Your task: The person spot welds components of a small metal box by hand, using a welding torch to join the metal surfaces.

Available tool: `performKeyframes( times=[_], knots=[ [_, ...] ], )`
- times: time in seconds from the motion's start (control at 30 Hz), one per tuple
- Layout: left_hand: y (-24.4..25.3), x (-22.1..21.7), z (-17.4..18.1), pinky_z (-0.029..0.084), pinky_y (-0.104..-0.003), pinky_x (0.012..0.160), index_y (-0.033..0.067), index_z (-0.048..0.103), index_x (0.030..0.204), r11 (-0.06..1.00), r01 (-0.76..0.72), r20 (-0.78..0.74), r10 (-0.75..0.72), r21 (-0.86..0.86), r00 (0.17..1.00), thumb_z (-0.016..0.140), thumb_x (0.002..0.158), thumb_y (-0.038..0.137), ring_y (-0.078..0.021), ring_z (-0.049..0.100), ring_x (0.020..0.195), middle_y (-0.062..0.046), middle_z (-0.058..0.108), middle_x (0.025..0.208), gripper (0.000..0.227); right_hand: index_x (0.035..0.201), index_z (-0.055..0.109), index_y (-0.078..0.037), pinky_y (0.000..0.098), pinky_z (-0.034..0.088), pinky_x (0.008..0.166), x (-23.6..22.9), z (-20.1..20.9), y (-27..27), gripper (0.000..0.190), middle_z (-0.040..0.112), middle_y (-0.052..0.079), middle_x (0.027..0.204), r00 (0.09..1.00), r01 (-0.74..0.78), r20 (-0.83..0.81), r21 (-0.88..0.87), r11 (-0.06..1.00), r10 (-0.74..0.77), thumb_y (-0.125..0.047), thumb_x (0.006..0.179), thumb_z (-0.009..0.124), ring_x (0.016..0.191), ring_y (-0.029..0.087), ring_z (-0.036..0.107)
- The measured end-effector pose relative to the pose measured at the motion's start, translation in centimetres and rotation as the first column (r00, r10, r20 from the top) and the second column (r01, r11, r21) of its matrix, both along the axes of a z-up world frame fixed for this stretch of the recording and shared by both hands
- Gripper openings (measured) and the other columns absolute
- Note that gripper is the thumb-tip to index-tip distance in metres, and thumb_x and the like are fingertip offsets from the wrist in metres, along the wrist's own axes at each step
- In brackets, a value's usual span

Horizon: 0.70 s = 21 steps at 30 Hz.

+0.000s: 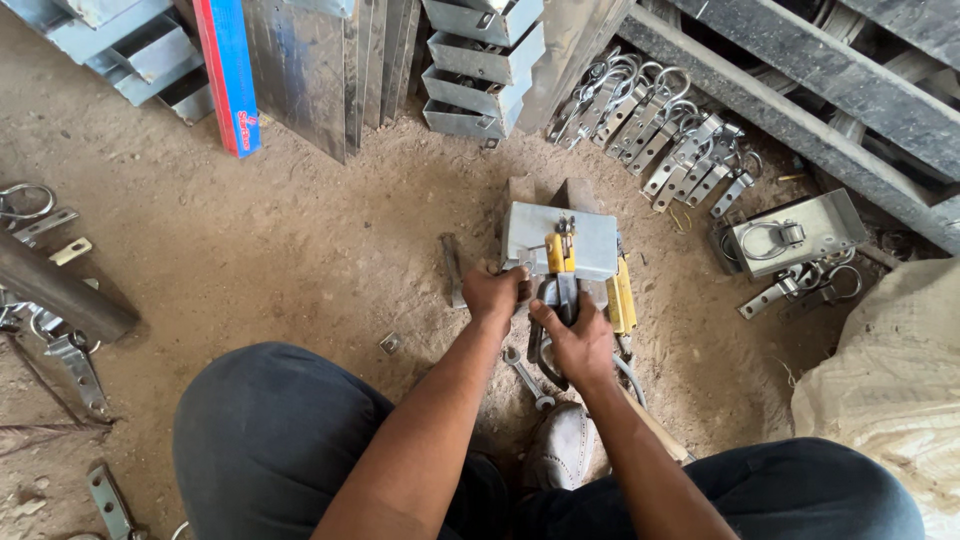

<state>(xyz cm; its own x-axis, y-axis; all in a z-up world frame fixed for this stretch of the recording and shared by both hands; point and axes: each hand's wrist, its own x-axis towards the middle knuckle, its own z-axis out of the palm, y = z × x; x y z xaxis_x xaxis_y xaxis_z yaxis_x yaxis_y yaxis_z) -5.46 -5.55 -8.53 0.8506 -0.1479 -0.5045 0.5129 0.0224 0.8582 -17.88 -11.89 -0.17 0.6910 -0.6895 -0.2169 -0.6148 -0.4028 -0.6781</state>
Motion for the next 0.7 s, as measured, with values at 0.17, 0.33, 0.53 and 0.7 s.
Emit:
performKeyframes(
  times=[0.17,0.33,0.53,0.7],
  knots=[
    [0.0,-0.1,0.4,0.056,-0.032,0.049,0.0012,0.059,0.085,0.999,-0.016,-0.031,0.015,-0.032,0.999,0.08,0.078,-0.001,-0.0184,0.07,0.059,-0.017,0.074,0.079,0.023,0.107,0.063,0.0,0.0408,0.064,0.06,-0.4,-0.7,0.0,0.071,0.074,0.016,0.077,0.997,0.028,0.073,0.006,1.0,-0.029,-0.065,0.079,0.069,0.058,0.025,0.073],
    [0.3,0.0,1.1,0.06,-0.03,0.049,0.0024,0.056,0.087,0.997,-0.012,-0.064,0.007,-0.078,0.998,0.075,0.08,-0.004,-0.0181,0.071,0.057,-0.014,0.072,0.077,0.022,0.107,0.066,-0.001,0.0399,0.061,0.06,-0.4,-1.2,-0.3,0.072,0.074,0.015,0.076,1.0,-0.015,-0.001,-0.056,0.998,0.015,-0.067,0.079,0.068,0.061,0.023,0.073],
    [0.1,0.0,0.3,0.058,-0.03,0.048,0.0005,0.054,0.09,0.993,-0.046,-0.07,0.039,-0.107,0.997,0.076,0.081,-0.006,-0.018,0.07,0.058,-0.015,0.07,0.079,0.024,0.109,0.063,0.0,0.0369,0.061,0.052,-0.3,-1.0,-0.3,0.074,0.074,0.016,0.076,0.998,0.014,0.057,-0.01,1.0,-0.013,-0.068,0.079,0.067,0.054,0.021,0.07],
    [-0.9,0.5,-3.9,0.059,-0.027,0.051,0.0043,0.056,0.095,0.985,-0.027,-0.057,0.018,-0.17,0.998,0.075,0.084,-0.003,-0.0149,0.07,0.061,-0.011,0.07,0.083,0.023,0.107,0.065,-0.001,0.0397,0.06,0.054,-0.6,-2.7,-0.7,0.071,0.074,0.018,0.079,0.997,-0.027,0.069,-0.075,0.997,0.032,-0.067,0.082,0.067,0.058,0.022,0.068]
  ],
)
